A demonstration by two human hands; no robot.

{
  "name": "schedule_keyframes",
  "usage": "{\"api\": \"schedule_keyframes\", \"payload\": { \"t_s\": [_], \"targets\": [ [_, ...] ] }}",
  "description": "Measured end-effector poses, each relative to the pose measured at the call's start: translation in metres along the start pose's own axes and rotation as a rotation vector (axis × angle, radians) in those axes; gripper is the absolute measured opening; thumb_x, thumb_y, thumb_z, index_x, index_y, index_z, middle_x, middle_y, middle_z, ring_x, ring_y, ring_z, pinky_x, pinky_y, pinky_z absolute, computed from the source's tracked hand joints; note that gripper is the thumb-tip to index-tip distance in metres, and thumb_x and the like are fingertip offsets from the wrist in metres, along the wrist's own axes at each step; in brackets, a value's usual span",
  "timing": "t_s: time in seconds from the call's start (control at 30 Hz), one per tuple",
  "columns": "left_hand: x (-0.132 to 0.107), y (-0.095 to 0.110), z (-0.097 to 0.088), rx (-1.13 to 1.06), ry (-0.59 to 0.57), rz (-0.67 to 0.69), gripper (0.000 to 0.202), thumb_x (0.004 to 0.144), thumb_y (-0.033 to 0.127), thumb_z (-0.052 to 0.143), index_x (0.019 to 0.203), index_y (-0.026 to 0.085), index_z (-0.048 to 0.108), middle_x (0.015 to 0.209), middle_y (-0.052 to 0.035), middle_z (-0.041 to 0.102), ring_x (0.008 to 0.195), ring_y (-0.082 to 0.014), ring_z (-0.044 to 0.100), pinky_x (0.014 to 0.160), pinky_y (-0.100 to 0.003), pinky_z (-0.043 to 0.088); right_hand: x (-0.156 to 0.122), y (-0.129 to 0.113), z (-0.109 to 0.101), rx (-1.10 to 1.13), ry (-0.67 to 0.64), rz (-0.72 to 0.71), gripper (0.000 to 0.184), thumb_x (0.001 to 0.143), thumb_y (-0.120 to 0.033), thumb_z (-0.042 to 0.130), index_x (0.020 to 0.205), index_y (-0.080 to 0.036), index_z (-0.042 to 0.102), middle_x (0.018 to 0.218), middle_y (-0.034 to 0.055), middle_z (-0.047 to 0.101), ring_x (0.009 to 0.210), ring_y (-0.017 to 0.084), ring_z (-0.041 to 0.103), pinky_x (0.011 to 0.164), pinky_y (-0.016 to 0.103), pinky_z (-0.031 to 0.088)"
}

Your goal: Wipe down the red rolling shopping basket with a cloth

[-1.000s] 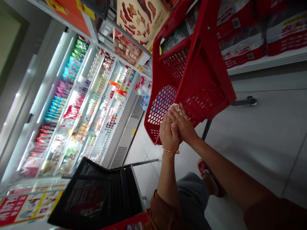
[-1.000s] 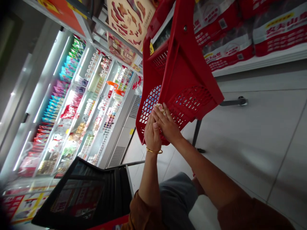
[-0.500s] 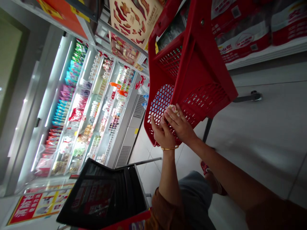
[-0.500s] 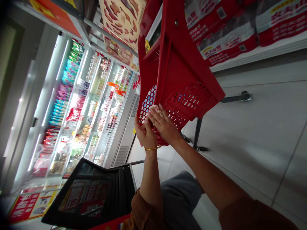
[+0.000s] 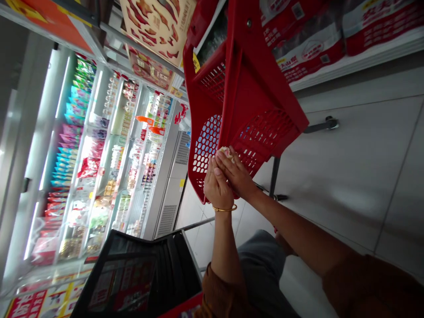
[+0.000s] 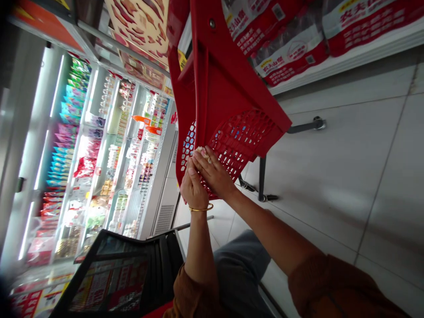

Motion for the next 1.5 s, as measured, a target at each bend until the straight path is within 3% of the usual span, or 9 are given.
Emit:
{"api": "schedule_keyframes", "payload": {
  "t_s": [0.17, 0.37, 0.7, 0.83, 1.03, 1.27, 1.37, 1.5],
  "targets": [
    [-0.002, -0.002, 0.0, 0.003, 0.001, -0.001, 0.049, 0.102, 0.042, 0.027, 0.136, 0.019, 0.054, 0.14, -0.0092, 0.055, 0.135, -0.0193, 0.046, 0.115, -0.036, 0.036, -0.012, 0.007, -0.002, -0.014, -0.031, -0.058, 0.059, 0.097, -0.01, 0.038, 0.152, -0.022, 0.023, 0.153, 0.004, 0.039, 0.148, 0.024, 0.007, 0.123, 0.05, 0.024],
    [-0.002, -0.002, -0.001, -0.012, 0.01, -0.006, 0.049, 0.102, 0.041, 0.026, 0.134, 0.018, 0.055, 0.137, -0.0093, 0.057, 0.135, -0.0177, 0.047, 0.113, -0.034, 0.038, -0.035, 0.021, -0.002, -0.081, 0.016, -0.172, 0.062, 0.097, -0.005, 0.036, 0.153, -0.015, 0.011, 0.151, 0.01, 0.041, 0.147, 0.026, 0.007, 0.121, 0.052, 0.029],
    [-0.003, -0.004, 0.0, -0.016, 0.036, -0.009, 0.049, 0.102, 0.042, 0.028, 0.133, 0.017, 0.057, 0.137, -0.01, 0.058, 0.133, -0.0177, 0.049, 0.112, -0.034, 0.038, -0.058, 0.044, 0.002, -0.083, -0.042, -0.179, 0.054, 0.097, -0.002, 0.034, 0.148, -0.017, 0.032, 0.151, 0.0063, 0.042, 0.147, 0.024, 0.011, 0.121, 0.05, 0.03],
    [-0.002, -0.003, 0.0, -0.006, 0.043, 0.001, 0.048, 0.102, 0.041, 0.028, 0.132, 0.016, 0.057, 0.136, -0.01, 0.058, 0.132, -0.018, 0.05, 0.112, -0.033, 0.039, -0.066, 0.052, 0.0, -0.045, -0.062, -0.198, 0.056, 0.096, 0.0, 0.031, 0.15, -0.017, 0.028, 0.15, 0.0076, 0.042, 0.146, 0.02, 0.021, 0.121, 0.049, 0.03],
    [-0.002, -0.004, 0.0, 0.002, 0.054, 0.012, 0.048, 0.102, 0.04, 0.028, 0.132, 0.016, 0.057, 0.135, -0.01, 0.059, 0.13, -0.0174, 0.052, 0.11, -0.034, 0.041, -0.077, 0.061, 0.0, -0.031, -0.071, -0.167, 0.057, 0.097, -0.003, 0.033, 0.151, -0.021, 0.025, 0.152, 0.0052, 0.04, 0.147, 0.023, 0.014, 0.119, 0.052, 0.033],
    [-0.003, -0.006, 0.0, 0.0, 0.057, 0.008, 0.047, 0.102, 0.04, 0.029, 0.132, 0.016, 0.057, 0.136, -0.0099, 0.058, 0.13, -0.0177, 0.051, 0.111, -0.035, 0.041, -0.085, 0.069, 0.001, -0.042, -0.088, -0.176, 0.064, 0.096, 0.001, 0.032, 0.153, -0.018, 0.011, 0.149, 0.0106, 0.044, 0.146, 0.023, 0.02, 0.119, 0.054, 0.031],
    [-0.003, -0.006, 0.0, 0.006, 0.055, 0.005, 0.047, 0.102, 0.04, 0.029, 0.133, 0.017, 0.056, 0.136, -0.0087, 0.058, 0.131, -0.0173, 0.051, 0.111, -0.035, 0.041, -0.086, 0.071, 0.002, -0.019, -0.039, -0.169, 0.064, 0.096, 0.0, 0.034, 0.153, -0.021, 0.012, 0.148, 0.0102, 0.046, 0.147, 0.024, 0.019, 0.119, 0.057, 0.029],
    [-0.003, -0.005, 0.0, 0.002, 0.064, 0.023, 0.047, 0.102, 0.039, 0.029, 0.133, 0.016, 0.056, 0.135, -0.0101, 0.059, 0.129, -0.017, 0.053, 0.111, -0.034, 0.041, -0.083, 0.07, 0.001, 0.038, 0.0, -0.095, 0.057, 0.099, -0.008, 0.037, 0.151, -0.027, 0.025, 0.148, 0.0058, 0.046, 0.148, 0.023, 0.016, 0.12, 0.054, 0.029]
  ]
}}
Point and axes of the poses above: each hand's wrist, its own x-axis towards the middle knuckle, its own z-axis out of the palm, y = z × x, the point moved 3 cm from there along x, towards the middle knuckle
